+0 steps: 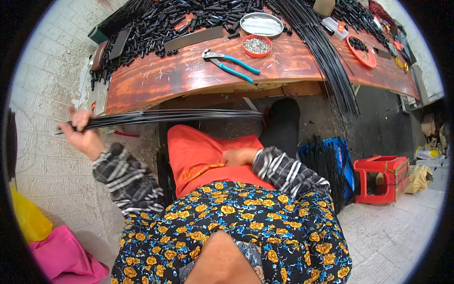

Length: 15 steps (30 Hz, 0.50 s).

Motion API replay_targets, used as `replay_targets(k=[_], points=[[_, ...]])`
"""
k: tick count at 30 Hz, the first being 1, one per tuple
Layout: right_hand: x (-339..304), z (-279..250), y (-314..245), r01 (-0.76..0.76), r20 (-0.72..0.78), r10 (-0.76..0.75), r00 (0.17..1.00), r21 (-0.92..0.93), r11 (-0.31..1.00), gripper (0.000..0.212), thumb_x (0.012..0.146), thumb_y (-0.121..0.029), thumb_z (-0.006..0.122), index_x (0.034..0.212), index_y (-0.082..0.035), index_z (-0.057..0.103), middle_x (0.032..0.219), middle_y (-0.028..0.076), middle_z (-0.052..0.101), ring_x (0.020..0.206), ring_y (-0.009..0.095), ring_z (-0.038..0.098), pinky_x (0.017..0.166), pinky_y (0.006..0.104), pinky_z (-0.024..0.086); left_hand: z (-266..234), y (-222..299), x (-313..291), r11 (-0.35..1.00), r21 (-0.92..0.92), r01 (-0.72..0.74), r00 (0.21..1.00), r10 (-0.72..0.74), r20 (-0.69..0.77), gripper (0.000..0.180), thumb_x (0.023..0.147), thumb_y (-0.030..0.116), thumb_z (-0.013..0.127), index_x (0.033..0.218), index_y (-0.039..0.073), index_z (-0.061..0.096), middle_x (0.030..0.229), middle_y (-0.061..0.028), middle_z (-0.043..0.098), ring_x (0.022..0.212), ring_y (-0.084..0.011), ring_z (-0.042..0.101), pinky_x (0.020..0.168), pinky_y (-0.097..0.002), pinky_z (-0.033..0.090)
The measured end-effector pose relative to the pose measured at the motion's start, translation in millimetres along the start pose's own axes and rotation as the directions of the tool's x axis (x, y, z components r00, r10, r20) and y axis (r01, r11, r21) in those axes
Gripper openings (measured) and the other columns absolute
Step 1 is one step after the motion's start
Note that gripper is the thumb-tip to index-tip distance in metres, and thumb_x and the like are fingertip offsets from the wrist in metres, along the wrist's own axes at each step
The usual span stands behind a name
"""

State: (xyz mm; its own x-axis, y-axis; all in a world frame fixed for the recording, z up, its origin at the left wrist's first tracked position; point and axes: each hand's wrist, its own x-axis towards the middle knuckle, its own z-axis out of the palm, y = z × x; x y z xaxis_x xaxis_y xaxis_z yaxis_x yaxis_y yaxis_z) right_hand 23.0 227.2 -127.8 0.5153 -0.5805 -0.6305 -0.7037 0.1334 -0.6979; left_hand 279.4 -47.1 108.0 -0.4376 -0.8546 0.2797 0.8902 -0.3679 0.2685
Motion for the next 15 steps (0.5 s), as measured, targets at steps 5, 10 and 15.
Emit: replay_targets(k=[5, 10, 15], points=[[-66, -44, -83, 0.619, -0.866, -0.201, 0.458, 0.148, 0.772, 0.059, 0.071, -0.015, 0.076, 0.124, -0.001, 0.054, 0.115, 0.016, 0.058, 0.077, 0.022, 0.062, 0.069, 0.0315, 0.05, -41, -128, -44, 0.939, -0.299, 0.171, 0.925, -0.257, -0.278, 0.042, 0.083, 0.039, 0.068, 0.102, 0.003, 0.056, 0.062, 0.0057, 0.036, 0.052, -0.0072, 0.036, 0.046, -0.0219, 0.034], [-111, -69, -87, 0.581, -0.837, -0.547, -0.012, -0.451, 0.677, 0.036, 0.078, -0.023, 0.074, 0.104, 0.001, 0.064, 0.103, 0.016, 0.064, 0.085, 0.024, 0.064, 0.074, 0.0323, 0.052, -52, -214, -88, 0.882, -0.214, 0.419, 0.834, -0.468, -0.294, 0.062, 0.086, 0.063, 0.049, 0.104, 0.005, 0.061, 0.083, -0.0112, 0.063, 0.076, -0.0226, 0.059, 0.077, -0.0397, 0.049], [-140, -83, -77, 0.592, -0.949, -0.233, 0.213, -0.064, 0.803, 0.01, 0.082, -0.004, 0.065, 0.089, 0.002, 0.066, 0.079, 0.006, 0.064, 0.066, 0.009, 0.059, 0.059, 0.0233, 0.049, -50, -218, -136, 0.268, 0.461, 0.846, 0.483, -0.753, -0.447, 0.067, 0.085, 0.063, 0.051, 0.098, -0.002, 0.062, 0.081, -0.017, 0.066, 0.074, -0.0243, 0.066, 0.065, -0.0328, 0.052]])
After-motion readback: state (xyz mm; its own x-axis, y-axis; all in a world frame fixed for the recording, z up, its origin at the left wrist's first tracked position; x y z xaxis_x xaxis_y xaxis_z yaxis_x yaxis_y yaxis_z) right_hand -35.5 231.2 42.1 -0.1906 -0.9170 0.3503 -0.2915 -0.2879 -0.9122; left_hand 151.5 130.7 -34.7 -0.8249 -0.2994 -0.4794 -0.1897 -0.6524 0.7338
